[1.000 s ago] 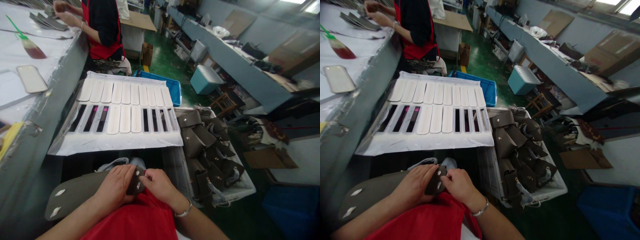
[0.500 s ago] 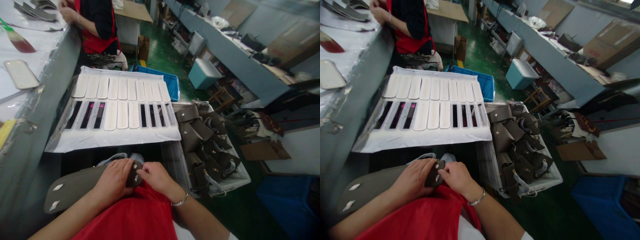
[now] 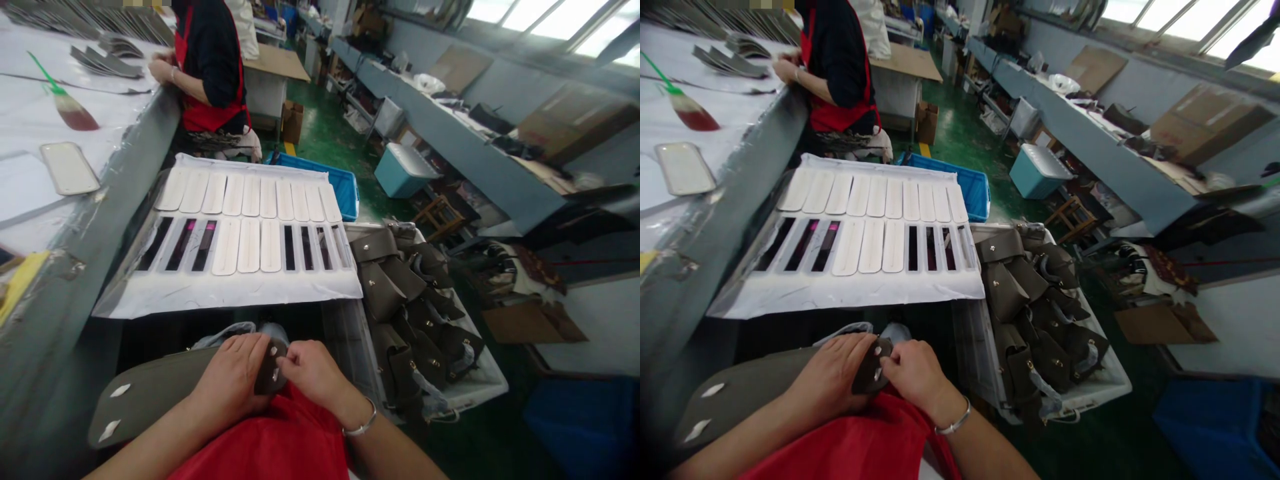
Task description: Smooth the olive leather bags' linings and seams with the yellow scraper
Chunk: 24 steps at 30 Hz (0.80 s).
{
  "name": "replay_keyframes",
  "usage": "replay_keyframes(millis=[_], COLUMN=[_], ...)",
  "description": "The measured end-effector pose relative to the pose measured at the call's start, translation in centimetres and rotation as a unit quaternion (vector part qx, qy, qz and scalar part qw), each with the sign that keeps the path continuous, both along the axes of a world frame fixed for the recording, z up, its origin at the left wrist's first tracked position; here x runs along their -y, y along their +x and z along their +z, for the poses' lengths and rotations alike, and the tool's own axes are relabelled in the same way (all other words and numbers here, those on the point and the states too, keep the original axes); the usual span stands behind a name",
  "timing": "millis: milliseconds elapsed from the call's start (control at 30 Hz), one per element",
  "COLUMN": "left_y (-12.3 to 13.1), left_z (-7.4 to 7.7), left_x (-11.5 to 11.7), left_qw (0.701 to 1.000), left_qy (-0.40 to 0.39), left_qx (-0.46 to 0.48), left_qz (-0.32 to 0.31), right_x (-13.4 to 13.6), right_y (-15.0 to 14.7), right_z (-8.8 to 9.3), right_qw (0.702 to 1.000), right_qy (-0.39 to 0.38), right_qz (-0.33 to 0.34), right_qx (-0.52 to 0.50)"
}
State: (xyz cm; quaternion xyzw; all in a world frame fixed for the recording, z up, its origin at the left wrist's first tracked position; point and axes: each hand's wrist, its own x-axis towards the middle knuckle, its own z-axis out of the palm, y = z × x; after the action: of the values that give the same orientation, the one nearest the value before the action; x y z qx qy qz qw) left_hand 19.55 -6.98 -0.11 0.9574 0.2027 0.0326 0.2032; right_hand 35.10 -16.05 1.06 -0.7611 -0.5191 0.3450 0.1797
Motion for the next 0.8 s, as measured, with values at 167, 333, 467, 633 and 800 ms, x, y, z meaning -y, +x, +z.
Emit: replay_keyframes(millis=[167,333,467,633,800], left_y=[0.3,-1.3,-2.9,-4.6,-12.5], left_z=[0.0,0.2,1.0,2.3,2.6], left_x=[0.0,-0.4,-0.5,-0.6,-1.8], left_qw=[1.0,0.998,0.988,0.984,0.951], left_qy=[-0.003,0.024,0.071,0.084,0.002], left_qx=[-0.004,0.041,0.097,0.123,0.186], left_qz=[0.007,-0.036,-0.1,-0.099,0.247], right_x=[-0.3,-0.7,-0.6,-0.8,-1.2], right_y=[-0.1,-0.2,0.4,0.8,-0.2], right_z=[0.2,0.4,-1.2,-2.6,-1.9], right_qw=[1.0,0.999,0.997,0.992,0.99], right_qy=[-0.018,-0.049,-0.051,-0.051,-0.083], right_qz=[-0.011,-0.016,-0.029,-0.038,-0.068], right_qx=[0.003,0.003,-0.051,-0.109,-0.097])
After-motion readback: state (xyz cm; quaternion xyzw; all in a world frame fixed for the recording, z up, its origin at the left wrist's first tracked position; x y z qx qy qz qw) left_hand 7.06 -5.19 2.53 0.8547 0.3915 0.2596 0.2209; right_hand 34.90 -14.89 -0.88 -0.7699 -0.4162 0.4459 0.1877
